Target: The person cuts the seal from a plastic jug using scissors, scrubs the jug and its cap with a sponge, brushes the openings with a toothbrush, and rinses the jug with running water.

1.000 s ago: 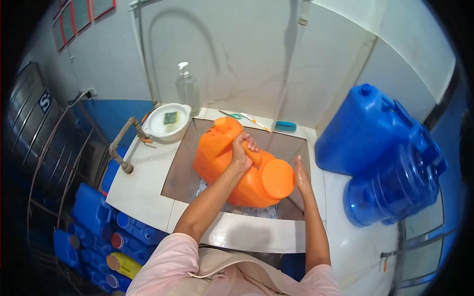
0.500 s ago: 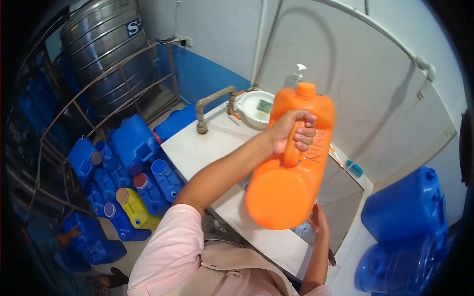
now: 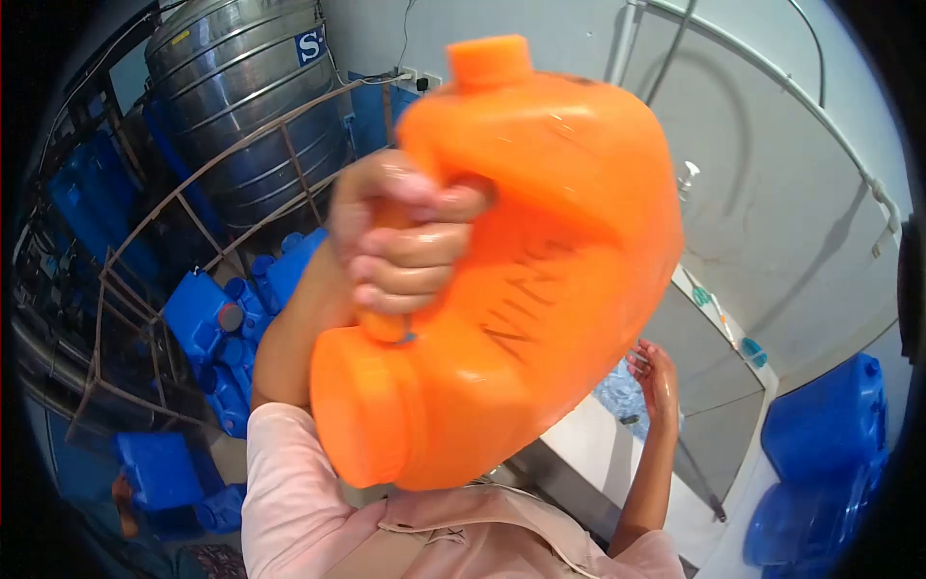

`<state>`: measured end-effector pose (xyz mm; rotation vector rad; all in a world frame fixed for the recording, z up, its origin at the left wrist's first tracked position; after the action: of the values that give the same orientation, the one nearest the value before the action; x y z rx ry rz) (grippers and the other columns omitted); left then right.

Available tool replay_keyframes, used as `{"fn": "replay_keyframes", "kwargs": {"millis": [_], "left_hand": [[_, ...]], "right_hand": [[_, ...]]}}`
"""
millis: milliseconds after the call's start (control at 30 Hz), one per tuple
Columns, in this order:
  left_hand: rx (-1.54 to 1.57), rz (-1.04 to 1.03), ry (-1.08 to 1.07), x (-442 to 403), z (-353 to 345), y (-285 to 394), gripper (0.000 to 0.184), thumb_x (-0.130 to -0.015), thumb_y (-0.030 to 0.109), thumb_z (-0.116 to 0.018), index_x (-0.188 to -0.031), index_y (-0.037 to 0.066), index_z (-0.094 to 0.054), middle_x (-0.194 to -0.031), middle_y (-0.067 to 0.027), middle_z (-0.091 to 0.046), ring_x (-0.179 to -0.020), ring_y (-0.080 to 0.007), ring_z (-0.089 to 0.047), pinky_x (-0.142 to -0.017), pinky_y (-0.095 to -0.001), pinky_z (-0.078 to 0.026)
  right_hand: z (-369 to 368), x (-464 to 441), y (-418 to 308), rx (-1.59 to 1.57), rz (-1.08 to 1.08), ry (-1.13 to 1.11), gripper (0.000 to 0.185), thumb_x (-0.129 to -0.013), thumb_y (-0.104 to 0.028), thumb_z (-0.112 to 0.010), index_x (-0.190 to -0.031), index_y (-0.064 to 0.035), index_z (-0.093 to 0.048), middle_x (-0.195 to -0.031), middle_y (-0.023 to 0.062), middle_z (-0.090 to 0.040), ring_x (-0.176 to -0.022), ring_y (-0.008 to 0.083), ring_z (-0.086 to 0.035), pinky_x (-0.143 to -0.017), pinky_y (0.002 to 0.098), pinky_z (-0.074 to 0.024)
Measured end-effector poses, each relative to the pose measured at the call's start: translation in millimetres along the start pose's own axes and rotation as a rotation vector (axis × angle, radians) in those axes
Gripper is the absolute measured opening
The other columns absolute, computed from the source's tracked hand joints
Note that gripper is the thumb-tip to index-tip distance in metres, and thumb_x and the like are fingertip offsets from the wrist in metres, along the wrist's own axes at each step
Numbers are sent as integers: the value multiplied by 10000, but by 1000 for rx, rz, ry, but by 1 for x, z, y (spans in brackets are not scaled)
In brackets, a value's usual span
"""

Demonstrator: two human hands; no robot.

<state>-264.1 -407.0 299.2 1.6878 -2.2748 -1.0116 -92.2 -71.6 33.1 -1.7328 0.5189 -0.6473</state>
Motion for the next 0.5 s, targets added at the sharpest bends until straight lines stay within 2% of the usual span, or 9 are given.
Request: {"fn": "replay_keyframes", "kwargs": {"millis": [200,267,300,333,400,433,467,500], "left_hand": [[-138,-235,217,175,-33,57,159,-875,168,-442,-752,87,-383,-485,-16,-366,-365,-110,-371,-353,-282,-385],[-174,-305,297,215,-34,69,153,-878,167,-436,-760,85,-383,-488,-17,-369,-367,-112,-374,-355,-284,-388],[-183,-341,341,235,-28,75,150,-879,166,-432,-764,85,-382,-489,-17,-370,-368,-113,-375,-356,-285,-389],[-185,-376,391,255,-19,79,147,-881,165,-429,-767,84,-382,-490,-18,-371,-369,-114,-376,-356,-287,-390],[-162,-439,579,289,18,87,135,-901,176,-410,-795,97,-383,-496,-19,-374,-367,-115,-377,-358,-296,-381],[-185,-459,696,296,45,91,243,-908,213,-433,-694,112,-377,-457,1,-334,-346,-103,-355,-355,-286,-362],[-317,-385,821,313,90,91,204,-917,232,-437,-767,96,-413,-467,1,-357,-352,-100,-362,-362,-278,-373],[-445,-305,943,327,130,91,192,-927,252,-441,-841,80,-450,-477,2,-380,-358,-98,-369,-370,-270,-384]], "right_hand": [[-154,-36,43,10,-36,-56,352,-919,-229,-491,-1161,25,-515,-1020,114,-616,-871,168,-598,-755,276,-492],[-199,-56,65,231,1,-116,311,-916,-211,-490,-1126,8,-557,-1011,112,-625,-900,173,-599,-773,282,-489],[-222,-67,78,312,46,-125,288,-906,-201,-498,-1100,-6,-583,-997,99,-635,-922,181,-600,-783,287,-485],[-247,-78,90,442,184,-142,287,-904,-190,-491,-1098,1,-580,-1013,122,-626,-947,217,-597,-786,306,-486],[-290,-88,109,649,442,-182,320,-904,-207,-485,-1136,5,-550,-1138,189,-560,-1055,298,-544,-872,360,-449],[-312,-90,113,820,545,-187,344,-905,-218,-481,-1170,-2,-524,-1201,212,-504,-1108,337,-494,-922,391,-407],[-331,-92,115,989,652,-187,371,-906,-229,-477,-1203,-9,-499,-1263,236,-449,-1161,376,-444,-972,421,-365],[-343,-96,124,1062,627,-211,458,-901,-282,-487,-1285,-39,-428,-1349,232,-363,-1227,415,-352,-1041,460,-264]]}}
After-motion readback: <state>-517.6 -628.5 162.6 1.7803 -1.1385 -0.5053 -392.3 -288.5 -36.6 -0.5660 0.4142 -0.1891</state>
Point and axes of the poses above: each hand's wrist, its own x-axis away from the middle knuckle, its own z-axis out of the back of the hand, y = z × x, the point moved 5 cm from there along -x, towards the middle knuckle
